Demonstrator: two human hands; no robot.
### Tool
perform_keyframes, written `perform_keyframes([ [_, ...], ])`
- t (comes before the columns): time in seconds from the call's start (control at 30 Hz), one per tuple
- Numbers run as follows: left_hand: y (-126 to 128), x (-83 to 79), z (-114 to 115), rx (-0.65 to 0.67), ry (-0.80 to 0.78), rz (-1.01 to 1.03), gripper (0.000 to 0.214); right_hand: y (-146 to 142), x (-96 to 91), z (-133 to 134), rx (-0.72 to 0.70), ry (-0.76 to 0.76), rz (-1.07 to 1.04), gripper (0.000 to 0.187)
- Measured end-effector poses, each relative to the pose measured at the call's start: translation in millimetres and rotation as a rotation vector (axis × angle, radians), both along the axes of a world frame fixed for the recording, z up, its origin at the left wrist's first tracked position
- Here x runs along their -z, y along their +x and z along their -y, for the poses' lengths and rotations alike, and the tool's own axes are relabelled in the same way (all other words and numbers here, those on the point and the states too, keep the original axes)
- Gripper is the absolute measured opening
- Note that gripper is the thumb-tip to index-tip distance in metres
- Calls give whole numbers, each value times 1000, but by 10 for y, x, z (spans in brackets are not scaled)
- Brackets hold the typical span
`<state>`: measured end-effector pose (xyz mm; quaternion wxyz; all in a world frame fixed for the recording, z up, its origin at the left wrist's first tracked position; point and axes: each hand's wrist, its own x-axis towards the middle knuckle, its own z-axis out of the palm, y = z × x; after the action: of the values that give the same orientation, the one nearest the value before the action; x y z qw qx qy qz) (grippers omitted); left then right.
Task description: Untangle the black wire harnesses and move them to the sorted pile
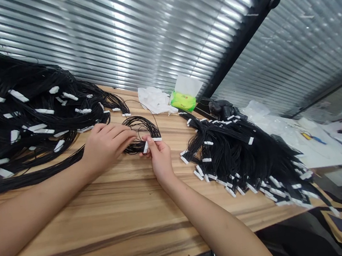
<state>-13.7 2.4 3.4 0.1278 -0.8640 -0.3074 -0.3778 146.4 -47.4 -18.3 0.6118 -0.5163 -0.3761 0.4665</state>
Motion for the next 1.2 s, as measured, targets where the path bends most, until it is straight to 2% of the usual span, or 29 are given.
perform_keyframes([
  [0.17,6,-3,36,132,48,-42,27,-1,7,-9,4,18,1,34],
  [0.27,1,15,36,188,20,-15,23,-1,12,-10,-9,26,-11,32],
  [0.47,-24,40,-38,43,-86,126,18,9,27,-11,-8,8,-29,39],
  [0.7,-44,84,-68,95,-74,203,16,4,6,3,-9,12,-18,36],
  [0.87,-35,52,-53,173,-65,126,18,-9,-20,22,-6,8,-26,36],
  [1.2,-15,33,-55,81,-5,-45,23,5,5,-16,-14,41,-47,36],
])
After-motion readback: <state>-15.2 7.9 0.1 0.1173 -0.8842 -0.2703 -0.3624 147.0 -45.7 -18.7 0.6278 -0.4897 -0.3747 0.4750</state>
